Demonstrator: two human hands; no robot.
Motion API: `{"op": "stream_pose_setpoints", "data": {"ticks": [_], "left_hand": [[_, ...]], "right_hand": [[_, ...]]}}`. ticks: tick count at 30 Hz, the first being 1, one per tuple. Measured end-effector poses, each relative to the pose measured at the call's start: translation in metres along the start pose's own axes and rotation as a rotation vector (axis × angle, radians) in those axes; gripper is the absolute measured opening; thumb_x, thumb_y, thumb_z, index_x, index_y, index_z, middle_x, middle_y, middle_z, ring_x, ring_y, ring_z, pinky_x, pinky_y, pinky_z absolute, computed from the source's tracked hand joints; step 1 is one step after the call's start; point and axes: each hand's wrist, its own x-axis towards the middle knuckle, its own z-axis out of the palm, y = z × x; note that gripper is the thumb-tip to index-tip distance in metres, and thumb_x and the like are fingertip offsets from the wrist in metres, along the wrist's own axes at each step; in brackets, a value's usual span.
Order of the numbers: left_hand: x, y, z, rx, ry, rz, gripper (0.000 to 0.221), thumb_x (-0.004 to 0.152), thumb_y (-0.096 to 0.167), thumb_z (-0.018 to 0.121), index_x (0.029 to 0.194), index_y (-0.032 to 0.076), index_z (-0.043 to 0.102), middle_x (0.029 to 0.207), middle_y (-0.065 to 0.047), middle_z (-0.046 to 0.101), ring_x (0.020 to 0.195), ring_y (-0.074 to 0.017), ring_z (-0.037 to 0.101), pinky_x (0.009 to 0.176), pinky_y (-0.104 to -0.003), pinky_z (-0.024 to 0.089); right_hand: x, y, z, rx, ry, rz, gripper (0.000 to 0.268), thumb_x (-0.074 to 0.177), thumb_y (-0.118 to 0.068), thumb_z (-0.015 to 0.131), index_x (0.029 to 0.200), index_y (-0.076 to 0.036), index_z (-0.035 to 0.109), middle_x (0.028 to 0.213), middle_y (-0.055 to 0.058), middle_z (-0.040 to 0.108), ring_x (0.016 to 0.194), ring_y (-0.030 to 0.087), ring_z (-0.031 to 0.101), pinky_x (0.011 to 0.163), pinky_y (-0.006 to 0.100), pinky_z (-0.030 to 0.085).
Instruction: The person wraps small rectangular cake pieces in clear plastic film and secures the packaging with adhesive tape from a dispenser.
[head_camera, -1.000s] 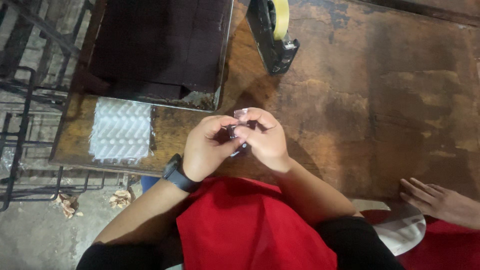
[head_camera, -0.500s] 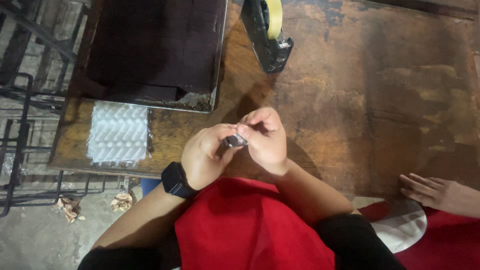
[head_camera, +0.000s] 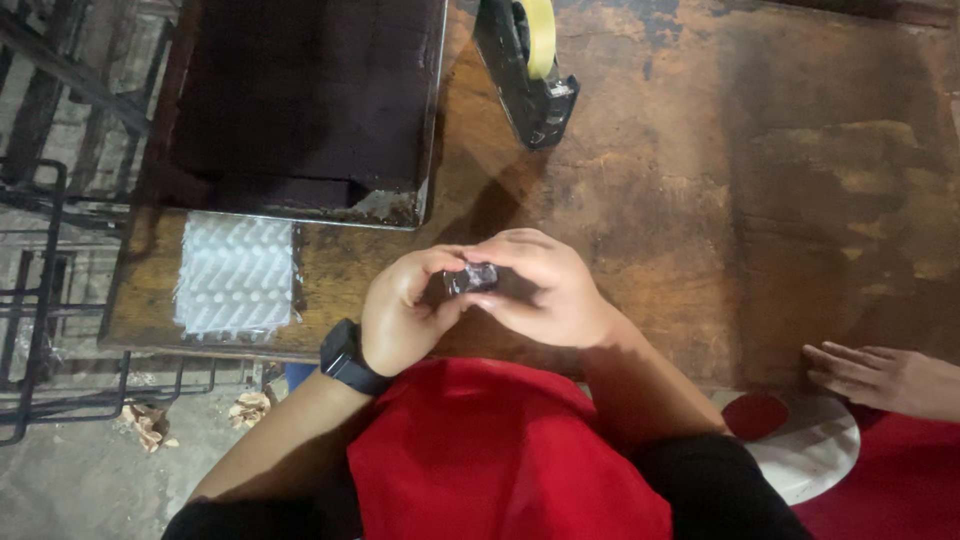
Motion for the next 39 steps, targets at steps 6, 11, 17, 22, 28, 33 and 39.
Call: {"op": "stream_pose_setpoints", "data": {"ticks": [6,11,17,22,28,33,39], "left_hand": [[0.004,0.006,0.009,0.151,-0.002,0.017,0.06,0.077,0.005,0.086,0.131,0.011,0.059,0.13,-0.014,0.062,0.124,-0.0324,0.06,0.102,-0.041,0.054],[0.005,0.01,0.019,0.232,-0.065,0.126,0.099,0.073,0.017,0.09,0.152,0.0,0.033,0.131,-0.024,0.055,0.119,-0.0384,0.056,0.098,-0.045,0.052],[0.004,0.022,0.012,0.296,-0.035,0.135,0.086,0.086,0.01,0.085,0.155,0.006,0.035,0.122,-0.015,0.071,0.11,-0.0337,0.069,0.095,-0.041,0.054],[0.002,0.037,0.005,0.24,-0.152,0.073,0.08,0.081,0.008,0.085,0.149,0.005,0.043,0.117,-0.011,0.073,0.107,-0.0329,0.07,0.093,-0.041,0.054],[0.004,0.049,0.012,0.19,-0.268,-0.055,0.082,0.075,0.009,0.085,0.147,0.005,0.047,0.115,-0.01,0.073,0.105,-0.0311,0.07,0.09,-0.039,0.055],[0.005,0.026,0.001,0.426,-0.129,0.176,0.09,0.068,0.02,0.087,0.145,-0.001,0.045,0.132,-0.028,0.062,0.117,-0.0435,0.062,0.095,-0.042,0.052],[-0.026,-0.035,-0.031,0.464,-0.122,-0.061,0.063,0.078,0.013,0.082,0.135,0.001,0.058,0.113,-0.021,0.069,0.101,-0.0374,0.068,0.086,-0.042,0.055]], "right_hand": [[-0.002,0.001,0.009,-0.338,0.065,0.009,0.06,0.086,-0.004,0.082,0.141,-0.006,0.057,0.122,0.01,0.07,0.112,0.021,0.069,0.098,0.034,0.055],[-0.014,0.026,0.024,0.202,0.33,0.273,0.058,0.096,0.001,0.072,0.15,-0.008,0.054,0.123,0.005,0.069,0.111,0.013,0.067,0.097,0.027,0.055],[-0.033,0.016,-0.007,0.055,0.106,0.181,0.056,0.091,0.001,0.076,0.144,-0.01,0.058,0.133,0.009,0.063,0.113,0.017,0.064,0.091,0.028,0.054],[-0.037,0.001,-0.024,-0.187,-0.004,0.059,0.052,0.082,-0.011,0.086,0.13,-0.012,0.066,0.118,0.008,0.071,0.107,0.024,0.069,0.094,0.034,0.056],[-0.051,0.008,-0.03,-0.306,-0.083,0.086,0.05,0.074,-0.016,0.091,0.12,-0.011,0.072,0.105,0.007,0.075,0.1,0.028,0.069,0.089,0.039,0.055],[-0.064,0.052,-0.062,-0.212,0.18,0.363,0.041,0.076,-0.007,0.085,0.116,-0.008,0.076,0.105,0.007,0.078,0.092,0.018,0.074,0.082,0.032,0.06],[-0.079,0.14,-0.126,-0.298,0.797,0.786,0.038,0.078,0.005,0.079,0.113,-0.006,0.072,0.099,0.005,0.075,0.083,0.008,0.066,0.074,0.023,0.054]]}}
